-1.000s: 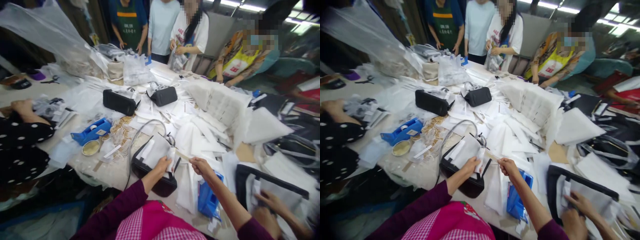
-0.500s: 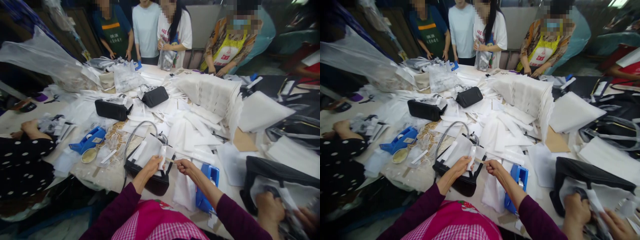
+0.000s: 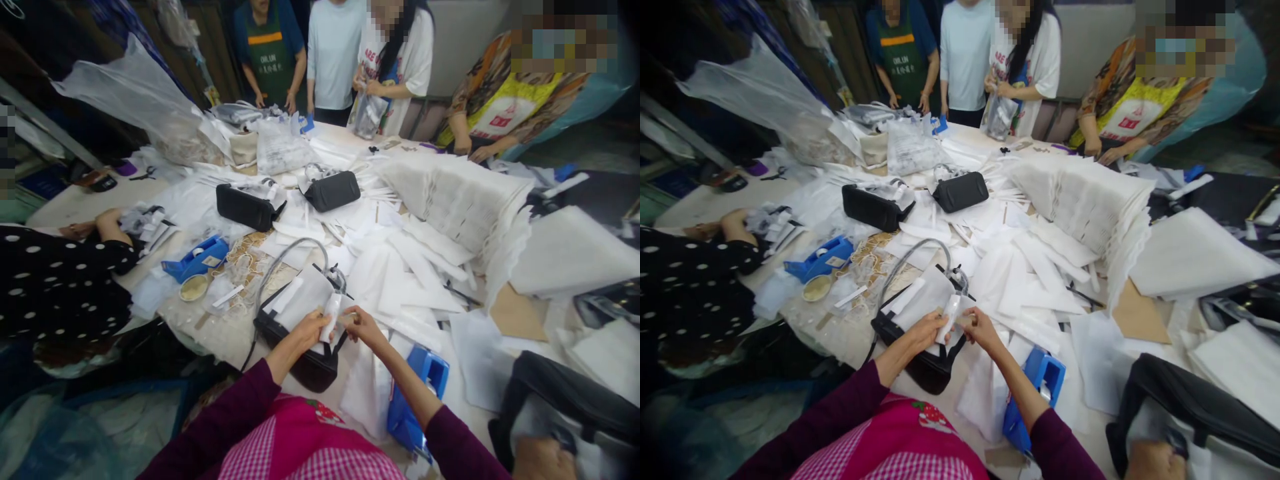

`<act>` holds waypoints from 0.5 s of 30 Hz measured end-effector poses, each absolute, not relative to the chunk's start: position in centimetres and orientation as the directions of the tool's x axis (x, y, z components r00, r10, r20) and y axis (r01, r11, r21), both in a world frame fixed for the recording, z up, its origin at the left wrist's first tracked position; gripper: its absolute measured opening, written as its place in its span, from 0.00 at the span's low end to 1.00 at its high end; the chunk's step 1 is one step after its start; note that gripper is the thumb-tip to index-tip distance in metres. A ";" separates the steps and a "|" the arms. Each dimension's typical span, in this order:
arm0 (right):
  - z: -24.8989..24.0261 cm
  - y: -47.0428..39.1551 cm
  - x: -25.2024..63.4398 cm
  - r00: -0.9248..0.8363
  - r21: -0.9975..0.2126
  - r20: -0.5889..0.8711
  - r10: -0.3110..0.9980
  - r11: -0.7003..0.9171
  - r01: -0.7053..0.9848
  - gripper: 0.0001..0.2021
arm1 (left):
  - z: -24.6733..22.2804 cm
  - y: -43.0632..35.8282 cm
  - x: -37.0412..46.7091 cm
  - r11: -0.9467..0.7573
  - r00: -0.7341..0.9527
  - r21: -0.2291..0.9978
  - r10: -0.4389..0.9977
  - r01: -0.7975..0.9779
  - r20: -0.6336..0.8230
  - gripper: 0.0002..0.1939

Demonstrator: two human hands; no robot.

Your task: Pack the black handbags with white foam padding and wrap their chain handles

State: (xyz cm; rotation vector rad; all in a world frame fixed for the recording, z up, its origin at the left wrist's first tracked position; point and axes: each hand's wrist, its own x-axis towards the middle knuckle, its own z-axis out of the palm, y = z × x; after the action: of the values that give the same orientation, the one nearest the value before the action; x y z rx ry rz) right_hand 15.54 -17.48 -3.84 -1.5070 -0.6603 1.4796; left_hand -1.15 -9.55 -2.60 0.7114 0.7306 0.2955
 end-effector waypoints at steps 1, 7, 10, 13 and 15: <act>-3.7 -17.8 15.7 0.146 -0.899 -0.428 0.892 -0.403 -0.173 0.20 | -2.4 -9.6 -1.1 0.735 0.715 0.678 0.478 -0.008 -0.509 0.19; -3.1 -17.7 16.2 0.242 -0.947 -0.297 0.924 -0.318 0.054 0.05 | -1.6 -9.8 -0.9 0.752 0.668 0.659 0.501 -0.021 -0.550 0.17; -2.1 -16.3 16.3 0.241 -0.915 -0.072 0.968 -0.160 0.371 0.06 | -1.7 -9.8 -0.7 0.745 0.646 0.667 0.512 -0.007 -0.566 0.15; -1.0 -14.7 16.2 0.098 -0.821 0.066 0.993 -0.001 0.571 0.08 | -2.0 -9.8 -0.6 0.731 0.619 0.682 0.543 -0.015 -0.568 0.15; -0.5 -13.7 16.1 -0.037 -0.773 0.052 0.998 0.063 0.631 0.10 | -2.2 -9.8 -0.6 0.719 0.605 0.694 0.565 -0.027 -0.562 0.15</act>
State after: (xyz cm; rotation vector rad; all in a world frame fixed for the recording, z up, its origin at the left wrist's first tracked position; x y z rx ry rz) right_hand 16.12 -13.67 -0.49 -1.6311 -1.7349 0.7705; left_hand -0.60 -9.85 -2.20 0.6994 0.8639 0.3764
